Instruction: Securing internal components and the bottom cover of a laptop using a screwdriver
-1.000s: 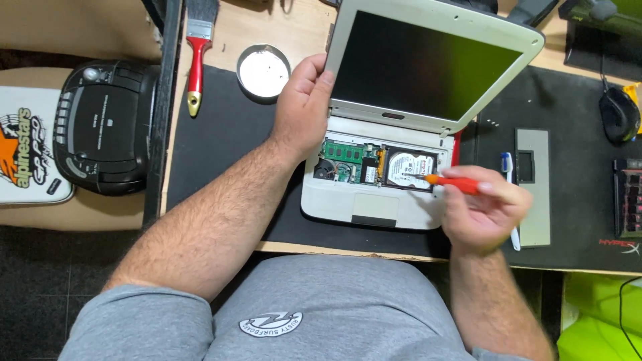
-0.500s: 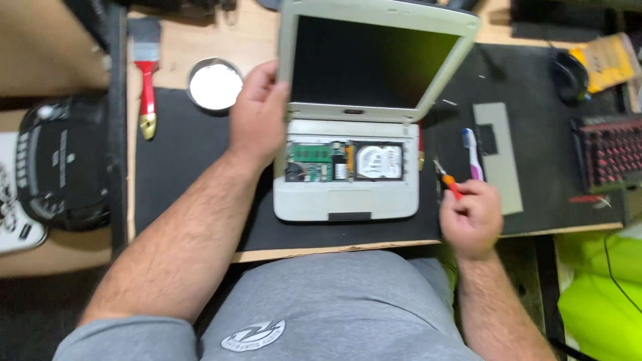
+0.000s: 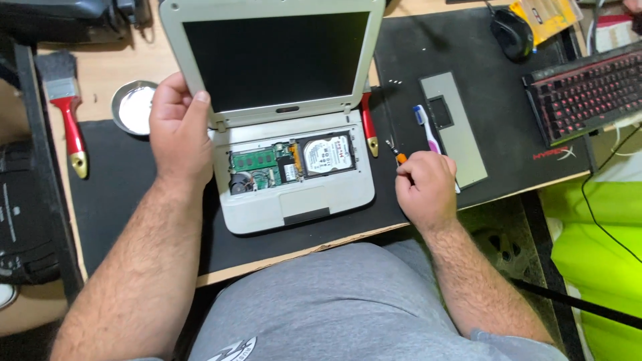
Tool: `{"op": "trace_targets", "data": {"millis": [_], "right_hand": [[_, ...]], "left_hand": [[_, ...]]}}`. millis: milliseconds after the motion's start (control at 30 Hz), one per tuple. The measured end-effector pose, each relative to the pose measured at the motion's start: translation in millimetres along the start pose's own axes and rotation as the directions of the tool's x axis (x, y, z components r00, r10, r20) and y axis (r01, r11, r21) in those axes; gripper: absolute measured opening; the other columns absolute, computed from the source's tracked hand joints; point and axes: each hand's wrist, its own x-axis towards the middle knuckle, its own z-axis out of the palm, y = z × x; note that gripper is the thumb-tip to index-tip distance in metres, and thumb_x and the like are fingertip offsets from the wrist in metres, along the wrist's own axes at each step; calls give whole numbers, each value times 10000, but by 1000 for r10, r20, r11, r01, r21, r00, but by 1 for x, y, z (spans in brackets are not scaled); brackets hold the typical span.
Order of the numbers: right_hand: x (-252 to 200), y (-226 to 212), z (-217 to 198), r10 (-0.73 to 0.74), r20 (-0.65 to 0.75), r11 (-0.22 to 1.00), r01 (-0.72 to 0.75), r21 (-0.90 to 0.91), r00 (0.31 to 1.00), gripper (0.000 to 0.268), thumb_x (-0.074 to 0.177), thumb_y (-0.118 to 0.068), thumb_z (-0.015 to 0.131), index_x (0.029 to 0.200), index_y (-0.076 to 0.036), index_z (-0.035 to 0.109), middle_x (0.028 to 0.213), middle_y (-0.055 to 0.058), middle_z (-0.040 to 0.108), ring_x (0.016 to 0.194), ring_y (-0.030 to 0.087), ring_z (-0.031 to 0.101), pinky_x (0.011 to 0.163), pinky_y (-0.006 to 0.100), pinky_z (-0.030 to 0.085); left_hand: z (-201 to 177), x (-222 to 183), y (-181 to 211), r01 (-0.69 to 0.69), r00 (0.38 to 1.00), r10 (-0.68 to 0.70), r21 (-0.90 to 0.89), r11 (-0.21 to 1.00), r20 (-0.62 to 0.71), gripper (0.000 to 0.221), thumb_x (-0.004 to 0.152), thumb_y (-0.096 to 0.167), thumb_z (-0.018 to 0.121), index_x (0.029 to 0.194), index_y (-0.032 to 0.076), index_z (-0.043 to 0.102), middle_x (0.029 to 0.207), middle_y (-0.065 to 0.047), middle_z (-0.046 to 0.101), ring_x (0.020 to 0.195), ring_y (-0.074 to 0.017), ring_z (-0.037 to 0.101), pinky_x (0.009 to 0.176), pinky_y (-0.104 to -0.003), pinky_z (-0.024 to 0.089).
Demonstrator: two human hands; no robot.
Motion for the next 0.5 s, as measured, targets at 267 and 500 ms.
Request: {"op": "trace_targets", "data": {"millis": [267, 500], "right_hand": [[30, -31, -30, 222, 229, 975, -218, -47, 948, 91, 853, -131, 706, 940, -119, 730, 980, 18, 670, 986, 256, 587, 944, 448, 398], [33, -35, -28, 204, 259, 976, -177, -124, 944, 235, 901, -195, 669, 1093, -138, 793, 976, -2, 730, 1013, 252, 605, 953, 455, 381]], "left_hand": [[0, 0, 5, -262, 965, 263, 42, 964, -23, 355, 1033, -95, 513, 1351, 46, 444, 1211, -145, 533, 1171, -233, 543, 1099, -343, 483], [13, 0, 35, 255, 966, -235, 230, 939, -111, 218, 1020, 172, 520, 1203, 136, 633, 1094, 30, 674, 1031, -132, 641, 944, -315, 553]]}}
